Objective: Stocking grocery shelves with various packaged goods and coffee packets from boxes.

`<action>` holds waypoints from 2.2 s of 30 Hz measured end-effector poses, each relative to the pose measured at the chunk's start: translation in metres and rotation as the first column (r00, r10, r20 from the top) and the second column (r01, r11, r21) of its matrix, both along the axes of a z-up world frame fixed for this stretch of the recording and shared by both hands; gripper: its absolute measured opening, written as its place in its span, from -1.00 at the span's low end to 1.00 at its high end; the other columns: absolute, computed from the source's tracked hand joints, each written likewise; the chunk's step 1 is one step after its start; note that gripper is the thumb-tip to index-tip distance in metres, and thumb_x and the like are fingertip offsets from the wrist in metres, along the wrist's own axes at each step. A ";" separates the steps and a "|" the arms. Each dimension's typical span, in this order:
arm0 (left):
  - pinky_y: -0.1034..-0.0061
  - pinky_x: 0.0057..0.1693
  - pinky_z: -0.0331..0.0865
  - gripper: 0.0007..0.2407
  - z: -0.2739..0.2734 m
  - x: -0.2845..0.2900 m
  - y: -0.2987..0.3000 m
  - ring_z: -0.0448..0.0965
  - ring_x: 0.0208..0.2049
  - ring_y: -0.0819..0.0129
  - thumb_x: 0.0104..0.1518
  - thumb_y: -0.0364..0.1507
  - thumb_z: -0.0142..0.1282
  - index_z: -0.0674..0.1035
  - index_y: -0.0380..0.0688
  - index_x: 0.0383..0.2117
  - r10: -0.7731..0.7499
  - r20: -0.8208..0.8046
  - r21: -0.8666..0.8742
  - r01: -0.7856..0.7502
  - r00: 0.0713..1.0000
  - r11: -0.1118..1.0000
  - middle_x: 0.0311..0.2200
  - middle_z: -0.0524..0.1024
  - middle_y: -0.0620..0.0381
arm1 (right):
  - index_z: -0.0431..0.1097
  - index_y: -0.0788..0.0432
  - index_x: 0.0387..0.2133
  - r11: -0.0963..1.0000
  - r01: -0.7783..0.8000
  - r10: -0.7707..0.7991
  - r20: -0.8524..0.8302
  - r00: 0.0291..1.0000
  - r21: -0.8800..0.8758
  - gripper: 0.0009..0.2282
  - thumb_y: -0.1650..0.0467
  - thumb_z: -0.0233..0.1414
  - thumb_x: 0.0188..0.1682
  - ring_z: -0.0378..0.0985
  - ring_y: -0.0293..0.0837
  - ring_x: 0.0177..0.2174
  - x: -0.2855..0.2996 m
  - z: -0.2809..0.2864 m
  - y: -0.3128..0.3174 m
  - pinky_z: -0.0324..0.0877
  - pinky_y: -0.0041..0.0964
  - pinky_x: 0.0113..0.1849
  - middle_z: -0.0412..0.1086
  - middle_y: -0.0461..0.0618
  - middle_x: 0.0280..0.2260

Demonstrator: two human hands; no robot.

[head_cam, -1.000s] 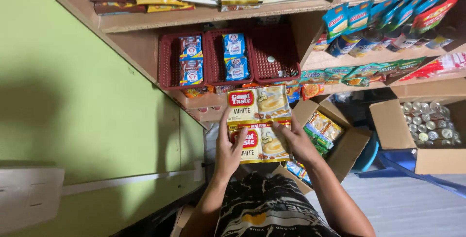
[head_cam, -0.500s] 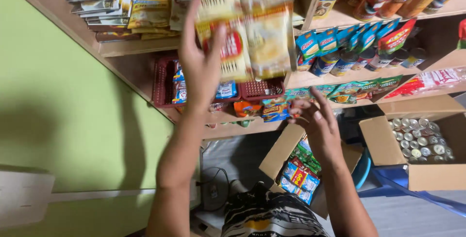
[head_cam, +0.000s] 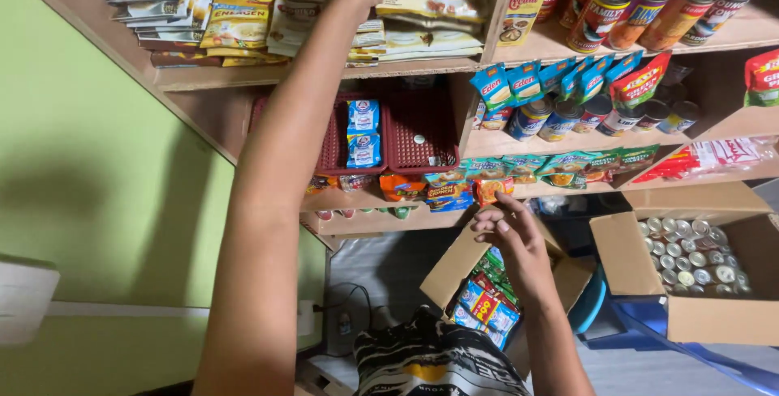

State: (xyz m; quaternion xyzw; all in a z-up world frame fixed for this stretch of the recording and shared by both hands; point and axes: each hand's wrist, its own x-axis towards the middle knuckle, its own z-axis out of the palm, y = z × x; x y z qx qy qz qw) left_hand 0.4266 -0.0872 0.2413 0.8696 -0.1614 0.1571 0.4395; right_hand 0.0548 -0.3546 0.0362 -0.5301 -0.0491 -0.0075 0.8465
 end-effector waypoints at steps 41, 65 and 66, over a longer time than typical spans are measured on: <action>-0.26 0.18 0.21 -0.67 -0.053 -0.042 -0.050 0.38 0.16 -0.18 0.20 -0.56 0.03 0.44 -0.22 0.12 -0.311 0.307 0.812 -0.077 0.899 0.579 0.10 0.45 -0.19 | 0.33 0.32 0.09 0.962 -0.180 0.165 -0.087 0.982 -0.208 -0.68 0.46 0.02 0.08 0.54 -0.15 -0.15 -0.007 -0.016 0.003 0.49 -0.17 -0.08 0.49 0.05 -0.12; 0.08 0.02 0.56 -0.34 -0.032 -0.107 0.048 0.57 0.06 0.01 0.10 0.01 0.25 0.38 -0.08 0.26 0.300 0.087 0.378 -0.310 0.950 0.872 0.29 0.28 -0.13 | 0.34 0.31 0.07 0.929 -0.289 0.262 -0.138 0.955 -0.230 -0.67 0.42 0.05 0.06 0.56 -0.16 -0.15 -0.012 -0.026 0.022 0.48 -0.22 -0.12 0.52 0.02 -0.14; 0.08 0.02 0.56 -0.34 -0.041 -0.098 0.047 0.57 0.06 0.01 0.10 0.01 0.25 0.38 -0.08 0.26 0.303 0.087 0.377 -0.313 0.949 0.872 0.29 0.28 -0.13 | 0.34 0.31 0.07 0.928 -0.291 0.265 -0.138 0.954 -0.231 -0.67 0.42 0.05 0.06 0.56 -0.16 -0.15 -0.012 -0.025 0.025 0.48 -0.22 -0.12 0.52 0.02 -0.14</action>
